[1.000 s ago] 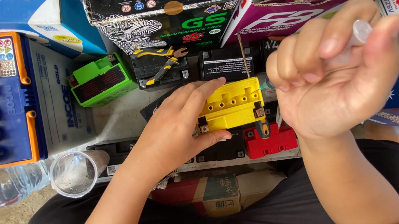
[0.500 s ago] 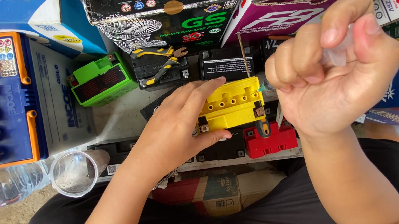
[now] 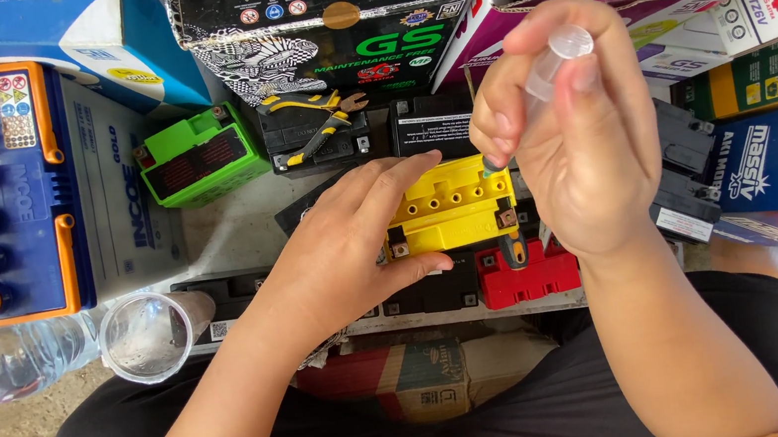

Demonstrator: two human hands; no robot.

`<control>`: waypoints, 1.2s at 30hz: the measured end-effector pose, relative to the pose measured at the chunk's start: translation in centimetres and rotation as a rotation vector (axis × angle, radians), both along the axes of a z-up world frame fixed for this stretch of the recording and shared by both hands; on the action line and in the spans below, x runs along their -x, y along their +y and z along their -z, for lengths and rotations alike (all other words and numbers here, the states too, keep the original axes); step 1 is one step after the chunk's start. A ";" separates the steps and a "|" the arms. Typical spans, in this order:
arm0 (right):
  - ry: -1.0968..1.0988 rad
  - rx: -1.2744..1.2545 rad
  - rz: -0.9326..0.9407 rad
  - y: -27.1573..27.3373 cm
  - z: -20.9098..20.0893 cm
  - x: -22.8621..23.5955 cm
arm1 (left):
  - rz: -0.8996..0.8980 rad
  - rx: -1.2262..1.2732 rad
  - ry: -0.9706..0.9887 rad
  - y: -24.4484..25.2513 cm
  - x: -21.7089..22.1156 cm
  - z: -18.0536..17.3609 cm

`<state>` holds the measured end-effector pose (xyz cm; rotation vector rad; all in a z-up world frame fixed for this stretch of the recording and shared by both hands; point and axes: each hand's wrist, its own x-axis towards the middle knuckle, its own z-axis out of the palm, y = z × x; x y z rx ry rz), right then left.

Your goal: Refilling the cells of a lead-acid battery with liquid using a syringe

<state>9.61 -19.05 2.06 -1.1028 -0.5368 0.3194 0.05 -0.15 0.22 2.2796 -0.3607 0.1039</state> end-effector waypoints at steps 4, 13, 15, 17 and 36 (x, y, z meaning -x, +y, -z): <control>-0.036 0.024 0.040 0.3 0.0 0.4 | -0.002 -0.001 0.009 0.0 0.0 0.0; -0.075 -0.041 0.044 0.8 0.0 0.5 | -0.006 0.002 -0.010 -0.1 0.0 0.1; -0.078 -0.053 0.043 0.7 -0.1 0.4 | -0.006 0.003 -0.017 -0.1 0.1 0.1; -0.135 -0.032 0.107 0.6 -0.2 0.4 | -0.012 -0.004 -0.019 -0.1 0.1 0.0; -0.196 -0.108 0.376 -2.1 -1.5 10.9 | -0.364 1.601 0.460 -7.1 5.1 -3.5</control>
